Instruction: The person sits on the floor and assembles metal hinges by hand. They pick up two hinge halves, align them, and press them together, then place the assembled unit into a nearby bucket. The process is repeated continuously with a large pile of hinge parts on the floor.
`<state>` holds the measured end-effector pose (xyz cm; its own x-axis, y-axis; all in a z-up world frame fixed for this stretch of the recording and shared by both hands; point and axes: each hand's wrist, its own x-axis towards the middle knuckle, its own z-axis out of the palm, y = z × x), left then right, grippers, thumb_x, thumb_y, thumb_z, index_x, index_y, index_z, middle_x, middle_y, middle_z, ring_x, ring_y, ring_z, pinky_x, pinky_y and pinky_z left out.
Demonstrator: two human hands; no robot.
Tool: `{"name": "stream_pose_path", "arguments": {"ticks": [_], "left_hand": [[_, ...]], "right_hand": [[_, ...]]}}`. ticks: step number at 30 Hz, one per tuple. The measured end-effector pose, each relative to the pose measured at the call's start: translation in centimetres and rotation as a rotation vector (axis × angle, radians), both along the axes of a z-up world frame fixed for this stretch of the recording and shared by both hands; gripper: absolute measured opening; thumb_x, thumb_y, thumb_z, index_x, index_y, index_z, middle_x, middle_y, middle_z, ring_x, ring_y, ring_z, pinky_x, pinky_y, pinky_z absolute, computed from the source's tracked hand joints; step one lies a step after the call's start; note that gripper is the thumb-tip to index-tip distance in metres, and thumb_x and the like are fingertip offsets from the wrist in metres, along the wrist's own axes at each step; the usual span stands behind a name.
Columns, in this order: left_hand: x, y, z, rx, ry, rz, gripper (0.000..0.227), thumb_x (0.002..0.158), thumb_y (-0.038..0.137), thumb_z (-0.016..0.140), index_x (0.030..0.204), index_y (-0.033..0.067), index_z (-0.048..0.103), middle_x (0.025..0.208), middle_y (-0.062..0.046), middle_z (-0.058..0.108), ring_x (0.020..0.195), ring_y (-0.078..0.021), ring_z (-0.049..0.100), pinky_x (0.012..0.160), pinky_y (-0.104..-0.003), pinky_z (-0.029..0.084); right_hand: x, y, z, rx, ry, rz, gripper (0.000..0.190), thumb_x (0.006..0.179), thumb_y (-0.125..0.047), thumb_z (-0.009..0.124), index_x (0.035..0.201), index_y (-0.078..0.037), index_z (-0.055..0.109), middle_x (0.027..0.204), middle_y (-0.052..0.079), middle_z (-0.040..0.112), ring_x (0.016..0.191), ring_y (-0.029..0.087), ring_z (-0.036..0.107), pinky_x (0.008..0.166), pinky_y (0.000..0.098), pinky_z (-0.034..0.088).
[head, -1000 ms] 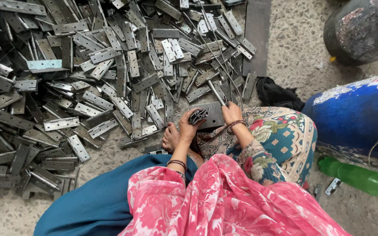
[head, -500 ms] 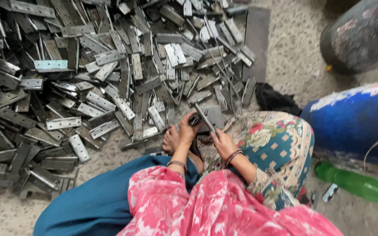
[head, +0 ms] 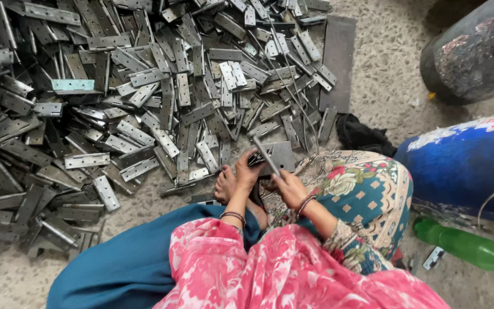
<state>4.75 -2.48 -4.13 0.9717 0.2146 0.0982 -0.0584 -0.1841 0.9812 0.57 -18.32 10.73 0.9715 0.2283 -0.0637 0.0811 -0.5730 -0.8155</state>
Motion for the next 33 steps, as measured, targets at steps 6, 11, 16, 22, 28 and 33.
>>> {"name": "stream_pose_path", "arguments": {"ticks": [6, 11, 16, 22, 28, 33], "left_hand": [[0.3, -0.2, 2.3, -0.139, 0.041, -0.070, 0.049, 0.070, 0.003, 0.091, 0.117, 0.0085, 0.075, 0.111, -0.005, 0.078, 0.103, -0.0136, 0.072, 0.093, -0.030, 0.056], [0.3, -0.3, 3.3, -0.206, 0.098, -0.057, 0.049, 0.071, 0.004, 0.092, 0.117, 0.0080, 0.075, 0.110, -0.004, 0.078, 0.100, -0.0122, 0.071, 0.091, -0.028, 0.057], [0.0, -0.3, 2.0, -0.178, 0.051, -0.051, 0.049, 0.072, 0.004, 0.092, 0.117, 0.0065, 0.074, 0.108, -0.004, 0.078, 0.097, -0.0113, 0.071, 0.090, -0.028, 0.057], [0.1, -0.1, 0.9, -0.232, 0.079, -0.043, 0.052, 0.072, 0.003, 0.091, 0.120, 0.0066, 0.072, 0.108, -0.003, 0.078, 0.097, -0.0107, 0.071, 0.089, -0.028, 0.057], [-0.1, -0.1, 1.3, -0.320, 0.139, -0.010, 0.049, 0.073, 0.002, 0.090, 0.119, 0.0042, 0.073, 0.104, -0.002, 0.077, 0.092, -0.0107, 0.068, 0.085, -0.028, 0.056], [-0.5, 0.8, 2.6, -0.321, 0.459, 0.303, 0.051, 0.066, 0.002, 0.097, 0.110, 0.0006, 0.069, 0.101, -0.003, 0.072, 0.089, -0.0160, 0.066, 0.080, -0.030, 0.053]], "right_hand": [[-1.3, -1.1, 3.8, 0.166, 0.168, -0.185, 0.030, 0.102, -0.030, 0.049, 0.107, -0.002, 0.059, 0.061, 0.019, 0.058, 0.054, 0.037, 0.057, 0.055, 0.0468, 0.043], [0.1, -0.3, 1.1, 0.041, 0.002, -0.167, 0.022, 0.108, -0.024, 0.059, 0.106, -0.002, 0.060, 0.073, 0.013, 0.063, 0.061, 0.022, 0.060, 0.059, 0.0411, 0.047], [0.0, -2.7, 0.2, 0.289, 0.240, -0.381, 0.028, 0.106, -0.027, 0.055, 0.109, 0.000, 0.060, 0.070, 0.012, 0.052, 0.057, 0.025, 0.048, 0.052, 0.0434, 0.038], [0.7, -2.1, -3.6, -0.017, 0.259, -0.154, 0.030, 0.103, -0.031, 0.060, 0.103, -0.001, 0.065, 0.068, 0.012, 0.057, 0.057, 0.020, 0.053, 0.053, 0.0399, 0.042], [3.0, -5.1, -10.2, 0.147, 0.408, -0.476, 0.032, 0.100, -0.031, 0.063, 0.110, -0.001, 0.064, 0.081, 0.028, 0.062, 0.074, 0.051, 0.058, 0.063, 0.0548, 0.045], [5.2, -4.8, -13.9, -0.305, 0.171, -0.403, 0.032, 0.091, -0.025, 0.067, 0.111, -0.001, 0.062, 0.095, 0.027, 0.069, 0.093, 0.049, 0.064, 0.080, 0.0554, 0.051]]}}
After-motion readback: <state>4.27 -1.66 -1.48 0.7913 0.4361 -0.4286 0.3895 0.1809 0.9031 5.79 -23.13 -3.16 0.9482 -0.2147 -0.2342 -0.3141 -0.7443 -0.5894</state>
